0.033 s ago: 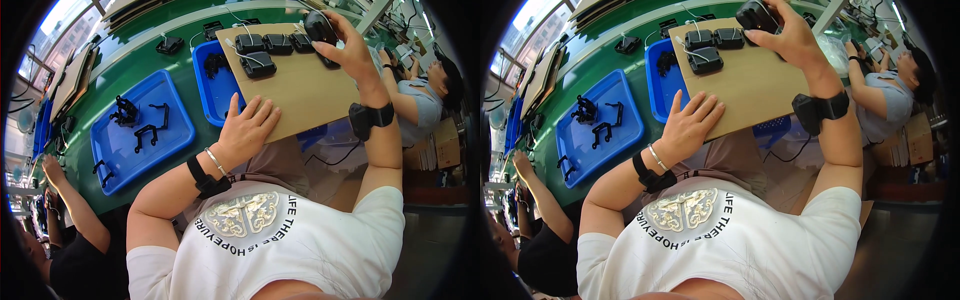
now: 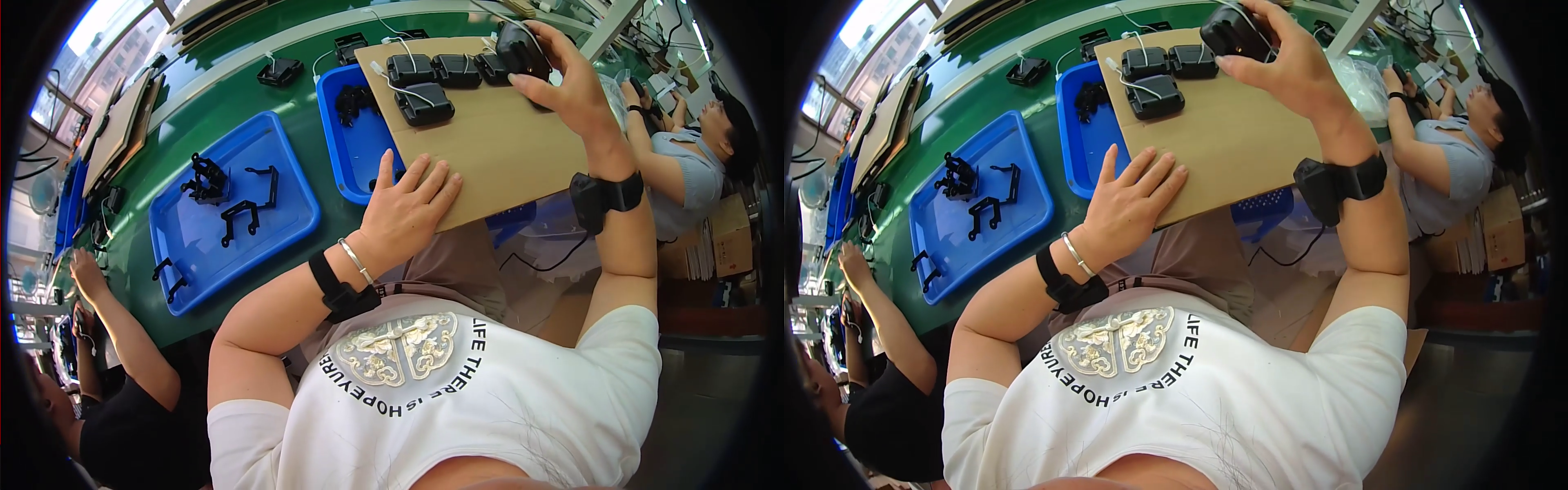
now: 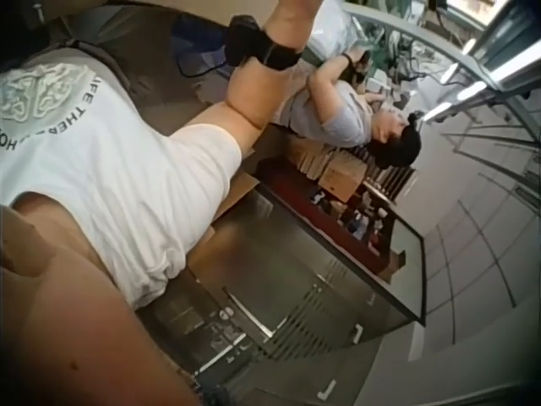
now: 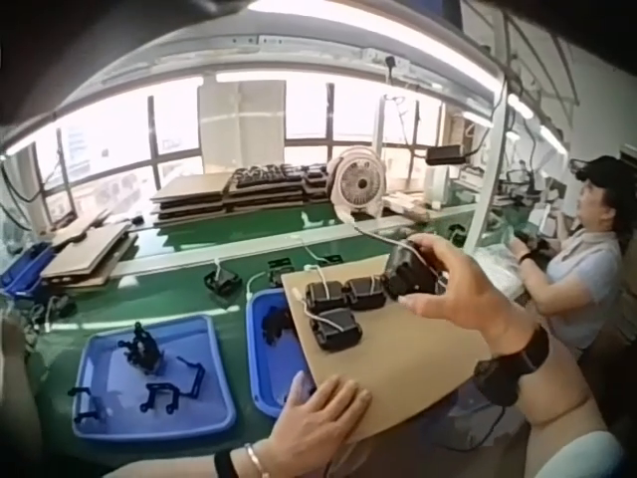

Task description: The person places a black component onto a cardboard sheet, picks up another component, and inserts a small black pin into its side. They then pick up a black bracket from a blue tray, fit it onto the component, and insert another pin into the opposite side.

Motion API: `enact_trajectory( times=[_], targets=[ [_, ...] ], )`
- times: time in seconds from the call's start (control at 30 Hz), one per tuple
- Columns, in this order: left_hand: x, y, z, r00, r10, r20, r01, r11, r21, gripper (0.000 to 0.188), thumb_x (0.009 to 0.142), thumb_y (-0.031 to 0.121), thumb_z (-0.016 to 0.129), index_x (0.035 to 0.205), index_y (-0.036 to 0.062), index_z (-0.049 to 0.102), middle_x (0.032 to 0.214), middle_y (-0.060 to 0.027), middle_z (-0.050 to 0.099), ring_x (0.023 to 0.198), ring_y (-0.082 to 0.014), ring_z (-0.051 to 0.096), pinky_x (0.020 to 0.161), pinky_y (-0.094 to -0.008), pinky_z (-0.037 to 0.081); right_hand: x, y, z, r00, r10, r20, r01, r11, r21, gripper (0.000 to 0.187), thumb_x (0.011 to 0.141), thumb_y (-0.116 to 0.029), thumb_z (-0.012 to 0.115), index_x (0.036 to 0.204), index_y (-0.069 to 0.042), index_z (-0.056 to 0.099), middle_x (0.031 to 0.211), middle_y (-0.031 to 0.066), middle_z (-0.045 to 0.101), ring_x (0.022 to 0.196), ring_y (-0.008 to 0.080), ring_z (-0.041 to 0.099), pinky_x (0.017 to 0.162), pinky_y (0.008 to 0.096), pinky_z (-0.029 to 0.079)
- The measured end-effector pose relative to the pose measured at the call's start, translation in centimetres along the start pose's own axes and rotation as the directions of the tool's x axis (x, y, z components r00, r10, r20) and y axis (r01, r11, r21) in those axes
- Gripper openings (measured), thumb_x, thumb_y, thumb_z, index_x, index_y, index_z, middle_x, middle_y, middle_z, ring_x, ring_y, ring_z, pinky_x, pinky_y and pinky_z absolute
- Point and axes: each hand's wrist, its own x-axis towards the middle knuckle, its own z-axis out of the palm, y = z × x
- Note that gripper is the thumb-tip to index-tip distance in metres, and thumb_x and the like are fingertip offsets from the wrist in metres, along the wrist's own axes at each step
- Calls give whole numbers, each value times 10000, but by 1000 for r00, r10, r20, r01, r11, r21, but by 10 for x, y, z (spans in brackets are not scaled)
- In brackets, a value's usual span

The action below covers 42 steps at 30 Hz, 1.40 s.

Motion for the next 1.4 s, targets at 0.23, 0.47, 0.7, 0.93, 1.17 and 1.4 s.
enact_trajectory(
  times=[0.23,0.47,0.7,0.93,1.17,1.4],
  targets=[
    [7,11,13,999,-13,-44,14,1000,20,415,782,156,524,1189,69,525,1187,-116,499,1140,-304,440,937,-627,285,-26,-22,35,993,-24,112,19,999,40,685,695,-183,717,1285,-2,418,1162,81,532,1065,142,497,935,280,385],
    [14,17,16,999,-11,-49,11,1000,1,425,764,161,530,1177,62,531,1161,-127,504,1130,-312,439,928,-645,282,-46,-18,65,983,-68,170,76,996,-43,729,651,-195,734,1282,1,426,1162,130,525,1072,203,511,936,300,391],
    [19,30,27,993,-86,77,84,996,38,377,742,196,546,1094,69,590,1102,-136,529,1114,-338,441,931,-652,267,-59,-15,81,985,-80,154,80,997,6,761,618,-229,743,1274,3,433,1191,166,519,1099,257,512,942,330,397],
    [33,43,24,978,-123,168,113,991,67,365,764,201,527,1104,85,593,1113,-123,529,1121,-318,440,956,-591,279,-64,-13,83,987,-71,144,67,997,33,752,619,-224,743,1271,-7,438,1194,156,518,1092,258,516,942,329,399],
    [43,55,46,997,-30,72,16,981,194,449,803,205,503,1242,110,505,1205,-90,477,1175,-262,407,997,-443,293,-66,-19,90,985,-75,152,67,996,63,764,602,-205,757,1273,-23,440,1166,143,526,1067,244,521,934,319,399],
    [36,59,47,998,-44,51,33,979,202,451,812,191,504,1257,119,493,1216,-79,477,1192,-250,399,1001,-381,297,-73,-23,89,988,-44,151,34,997,73,766,605,-201,758,1279,-31,437,1159,133,527,1059,233,521,930,311,397]
  ],
)
